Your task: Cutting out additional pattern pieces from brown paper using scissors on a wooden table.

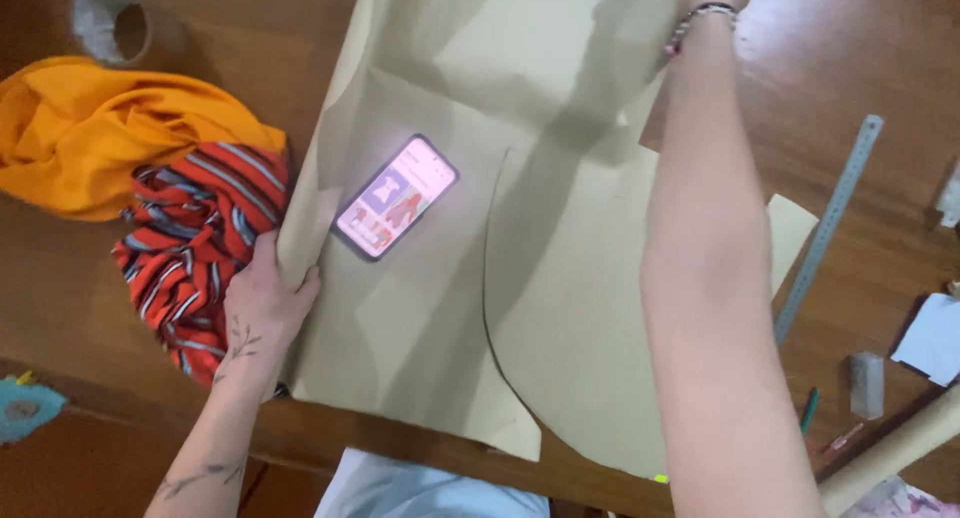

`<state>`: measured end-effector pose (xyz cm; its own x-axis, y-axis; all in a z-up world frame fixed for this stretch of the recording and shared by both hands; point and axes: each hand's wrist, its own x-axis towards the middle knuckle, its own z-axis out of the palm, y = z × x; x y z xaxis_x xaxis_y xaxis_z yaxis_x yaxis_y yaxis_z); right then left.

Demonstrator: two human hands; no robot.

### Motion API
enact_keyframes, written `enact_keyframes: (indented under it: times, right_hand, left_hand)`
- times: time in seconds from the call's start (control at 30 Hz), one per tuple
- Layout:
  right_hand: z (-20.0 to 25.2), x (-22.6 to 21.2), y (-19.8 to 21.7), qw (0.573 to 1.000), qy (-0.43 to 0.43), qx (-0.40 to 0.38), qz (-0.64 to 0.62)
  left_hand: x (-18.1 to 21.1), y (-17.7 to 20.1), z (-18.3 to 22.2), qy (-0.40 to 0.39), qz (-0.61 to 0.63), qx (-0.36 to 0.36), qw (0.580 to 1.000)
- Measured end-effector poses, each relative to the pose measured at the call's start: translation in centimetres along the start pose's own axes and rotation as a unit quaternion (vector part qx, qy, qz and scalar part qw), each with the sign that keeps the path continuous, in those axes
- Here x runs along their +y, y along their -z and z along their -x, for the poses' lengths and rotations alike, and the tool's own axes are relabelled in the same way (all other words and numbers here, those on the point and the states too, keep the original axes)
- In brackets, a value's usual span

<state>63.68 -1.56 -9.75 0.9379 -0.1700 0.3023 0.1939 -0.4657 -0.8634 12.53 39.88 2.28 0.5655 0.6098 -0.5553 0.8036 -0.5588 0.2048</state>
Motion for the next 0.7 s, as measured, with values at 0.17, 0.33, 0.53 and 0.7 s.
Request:
enact_keyframes:
  times: [0.17,0.33,0.53,0.7]
  right_hand:
    - [3.5,1.2,1.3,0.978,0.07,-0.08,-0.181]
    - [6.0,0.2,6.9,0.957,0.114,-0.056,-0.26]
    - [12.0,-0.1,18.1,0.96,0.085,0.02,-0.268]
    - [14.2,1.7,23.9,0.973,0.048,0.109,-0.2]
  left_hand:
    - [0.5,1.9,-0.2,0.015,0.005,-0.015,1.0]
    - [2.6,4.7,-0.9,-0.068,-0.061,-0.076,0.993]
    - [10.6,8.4,-1.7,-0.156,-0.127,-0.071,0.977]
    - [15.3,6.1,-8.3,-0.274,-0.173,-0.017,0.946]
